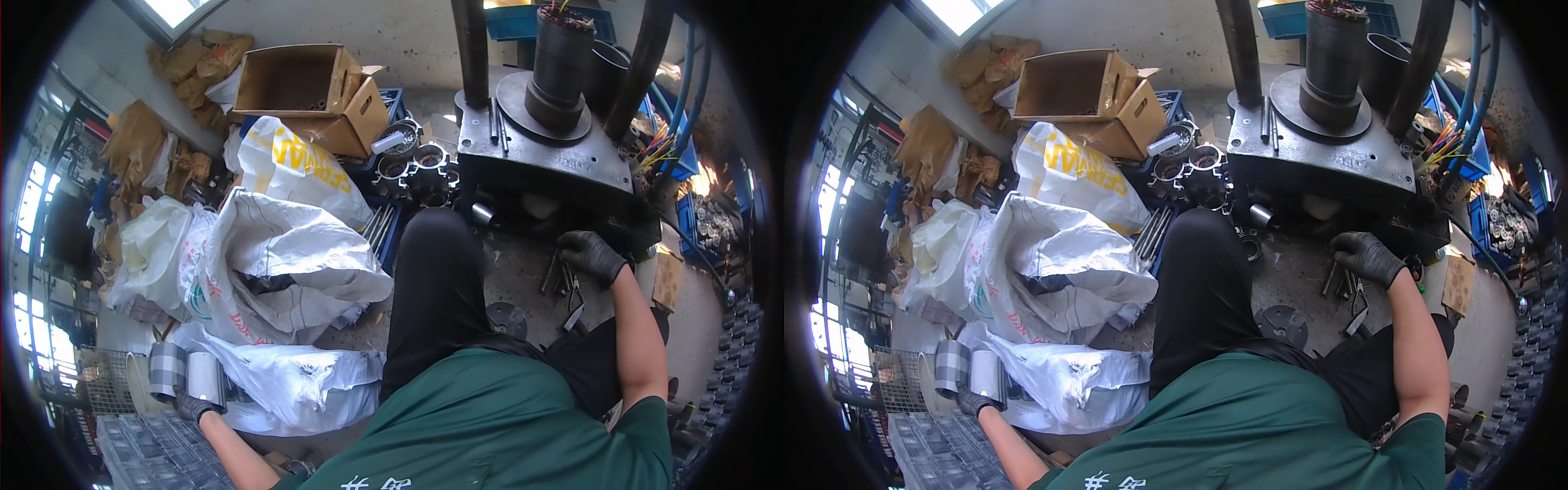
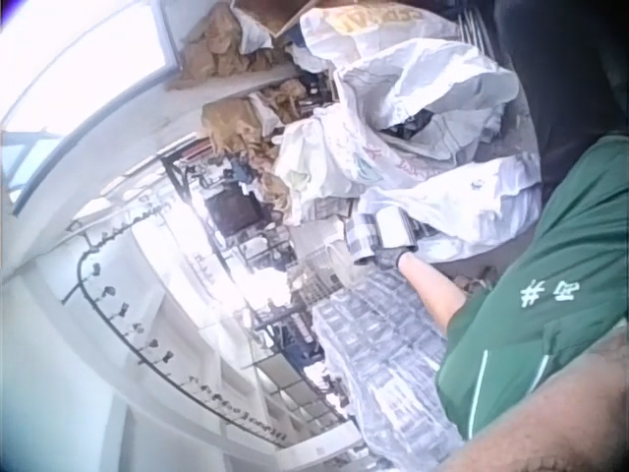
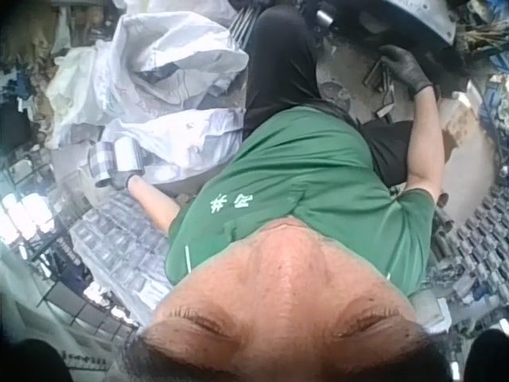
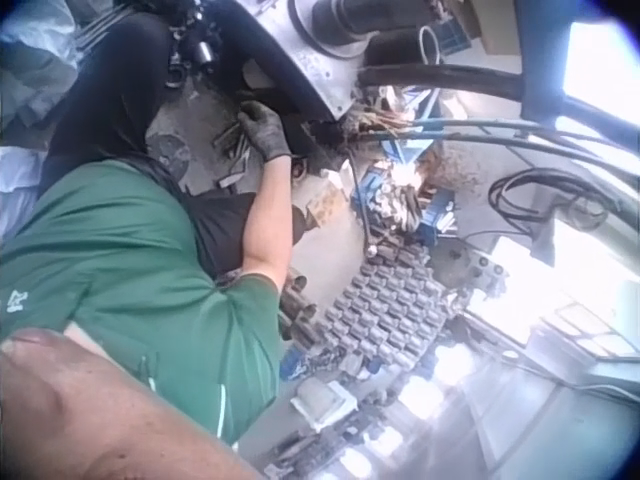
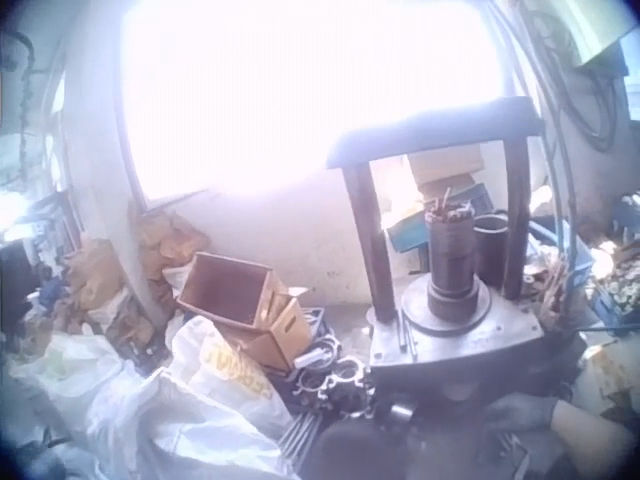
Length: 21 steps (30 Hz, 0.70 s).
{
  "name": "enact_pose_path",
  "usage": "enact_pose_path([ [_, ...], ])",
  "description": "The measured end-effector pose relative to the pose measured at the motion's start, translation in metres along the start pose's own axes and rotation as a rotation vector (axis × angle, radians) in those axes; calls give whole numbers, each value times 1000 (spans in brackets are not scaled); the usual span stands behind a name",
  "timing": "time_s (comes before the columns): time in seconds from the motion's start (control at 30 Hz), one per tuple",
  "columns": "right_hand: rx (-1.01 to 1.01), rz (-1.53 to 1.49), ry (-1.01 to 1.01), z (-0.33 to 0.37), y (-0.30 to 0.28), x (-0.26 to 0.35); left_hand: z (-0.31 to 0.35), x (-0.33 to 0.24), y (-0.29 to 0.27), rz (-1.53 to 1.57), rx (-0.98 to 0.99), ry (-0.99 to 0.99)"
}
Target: Insert a copper wire stator into a metal cylinder housing using a hydraulic press.
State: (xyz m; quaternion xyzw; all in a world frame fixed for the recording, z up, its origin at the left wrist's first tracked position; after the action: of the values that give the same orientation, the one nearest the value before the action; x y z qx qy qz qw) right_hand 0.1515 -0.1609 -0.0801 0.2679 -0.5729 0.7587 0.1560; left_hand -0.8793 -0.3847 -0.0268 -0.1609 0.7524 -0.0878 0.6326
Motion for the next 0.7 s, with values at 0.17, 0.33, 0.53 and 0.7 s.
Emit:
enact_pose_path([
  [0.17, -159, -201, -200, 5, -21, 47, 104, -186, 9, 258, 109, 389],
  [0.33, -250, -751, -214, 22, -29, 81, 259, -304, 64, 37, 433, 1393],
  [0.53, -320, -1280, -309, 43, -31, 80, 544, -351, 154, 938, 1725, 825],
  [0.7, -346, -1618, -303, 60, -25, 26, 754, -308, 159, 652, 2418, 100],
])
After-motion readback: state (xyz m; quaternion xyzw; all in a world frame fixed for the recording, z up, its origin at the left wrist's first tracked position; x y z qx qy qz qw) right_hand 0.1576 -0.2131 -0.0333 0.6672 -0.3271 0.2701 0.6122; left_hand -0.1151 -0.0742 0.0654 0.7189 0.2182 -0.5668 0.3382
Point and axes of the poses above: each hand's wrist, its own z-axis away from the middle knuckle, its own y-axis out of the palm, x = y × z, the point moved 1 cm from there along -z, towards the middle knuckle, and after that the axes turned 4 degrees about z, right-handed, at the moved point
